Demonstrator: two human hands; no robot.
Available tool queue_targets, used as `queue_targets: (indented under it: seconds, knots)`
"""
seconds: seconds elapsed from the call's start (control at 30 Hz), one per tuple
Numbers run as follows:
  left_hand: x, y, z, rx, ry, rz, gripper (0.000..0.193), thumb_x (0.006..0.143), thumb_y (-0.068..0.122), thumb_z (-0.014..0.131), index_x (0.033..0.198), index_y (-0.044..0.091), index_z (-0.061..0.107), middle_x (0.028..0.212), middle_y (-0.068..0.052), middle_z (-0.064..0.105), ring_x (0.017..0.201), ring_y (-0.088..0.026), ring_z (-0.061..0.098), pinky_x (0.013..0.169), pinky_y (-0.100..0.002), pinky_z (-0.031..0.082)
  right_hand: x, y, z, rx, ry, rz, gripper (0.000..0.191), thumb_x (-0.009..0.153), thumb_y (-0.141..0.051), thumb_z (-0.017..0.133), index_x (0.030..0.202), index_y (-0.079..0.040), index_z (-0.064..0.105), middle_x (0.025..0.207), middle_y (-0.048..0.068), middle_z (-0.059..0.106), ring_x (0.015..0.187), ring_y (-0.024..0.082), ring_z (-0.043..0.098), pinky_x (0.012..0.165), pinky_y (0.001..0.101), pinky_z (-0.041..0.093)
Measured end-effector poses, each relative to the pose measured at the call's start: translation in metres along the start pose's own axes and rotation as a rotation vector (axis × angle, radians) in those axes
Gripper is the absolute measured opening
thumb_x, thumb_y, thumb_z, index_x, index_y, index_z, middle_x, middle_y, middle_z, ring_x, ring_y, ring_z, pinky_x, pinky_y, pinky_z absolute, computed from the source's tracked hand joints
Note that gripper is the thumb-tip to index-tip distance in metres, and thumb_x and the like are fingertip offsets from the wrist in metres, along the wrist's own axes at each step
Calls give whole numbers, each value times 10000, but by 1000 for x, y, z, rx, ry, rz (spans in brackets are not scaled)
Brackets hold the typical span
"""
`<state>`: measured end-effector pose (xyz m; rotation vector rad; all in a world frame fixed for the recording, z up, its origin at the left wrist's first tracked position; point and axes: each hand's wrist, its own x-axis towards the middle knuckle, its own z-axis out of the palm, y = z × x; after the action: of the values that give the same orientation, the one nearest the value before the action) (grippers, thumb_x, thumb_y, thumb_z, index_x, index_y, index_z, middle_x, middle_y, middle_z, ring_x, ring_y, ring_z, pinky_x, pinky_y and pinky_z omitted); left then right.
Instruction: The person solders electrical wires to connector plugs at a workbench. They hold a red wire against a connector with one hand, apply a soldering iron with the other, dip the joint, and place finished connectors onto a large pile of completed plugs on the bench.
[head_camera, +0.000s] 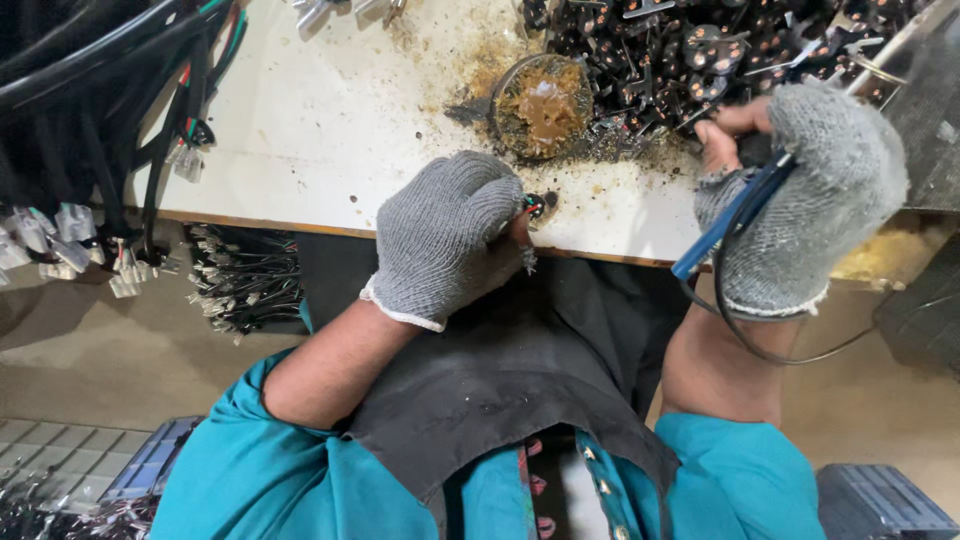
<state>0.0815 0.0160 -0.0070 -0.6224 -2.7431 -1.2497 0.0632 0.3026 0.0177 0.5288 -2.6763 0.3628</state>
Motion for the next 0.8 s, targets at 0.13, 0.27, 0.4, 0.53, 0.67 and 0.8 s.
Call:
queue_targets:
  seconds: [0.13, 0.27, 0.4, 0.53, 0.67, 0.8]
  knots:
    - [1, 0, 0, 5, -9, 0, 219, 798, 174, 801, 918, 144, 621, 1053, -55, 682, 935, -289, 675, 761, -398, 549, -12, -19, -6, 294, -84, 237, 153, 925, -57, 826, 1042, -59, 727, 962, 49, 737, 947, 208, 703, 881, 322, 525]
    - [1, -2, 2, 13, -5, 4, 255, 770, 174, 807, 950, 135, 631, 1058, -58, 677, 932, -293, 669, 747, -402, 543, -24, -66, -5, 556, -309, 419, 131, 890, -99, 843, 952, -113, 728, 926, 50, 725, 845, 191, 687, 793, 331, 532]
    - [2, -2, 4, 23, -29, -9, 296, 724, 181, 818, 945, 139, 624, 1058, -59, 672, 944, -292, 669, 748, -403, 543, -28, -87, 15, 338, -255, 345, 126, 882, -145, 872, 962, -140, 774, 918, 65, 730, 839, 291, 674, 804, 385, 513]
    - [2, -1, 2, 18, -27, -6, 282, 736, 170, 825, 923, 146, 616, 1054, -55, 671, 939, -288, 672, 738, -400, 540, -22, -86, 14, 295, -268, 302, 121, 906, -151, 842, 1002, -183, 777, 926, 56, 732, 839, 297, 651, 792, 405, 496]
    - [3, 0, -1, -20, 13, 9, 307, 712, 179, 813, 948, 128, 624, 1041, -68, 663, 923, -300, 674, 735, -408, 546, -9, -96, 6, 302, -258, 234, 225, 803, -79, 776, 994, -196, 796, 861, 51, 716, 756, 286, 605, 747, 418, 474]
    - [3, 2, -3, -17, 4, -35, 249, 757, 126, 791, 926, 141, 609, 1042, -60, 671, 917, -285, 687, 727, -395, 548, 4, -92, 14, 276, -259, 320, 178, 818, -56, 742, 934, -191, 737, 803, -16, 696, 821, 252, 667, 719, 384, 451]
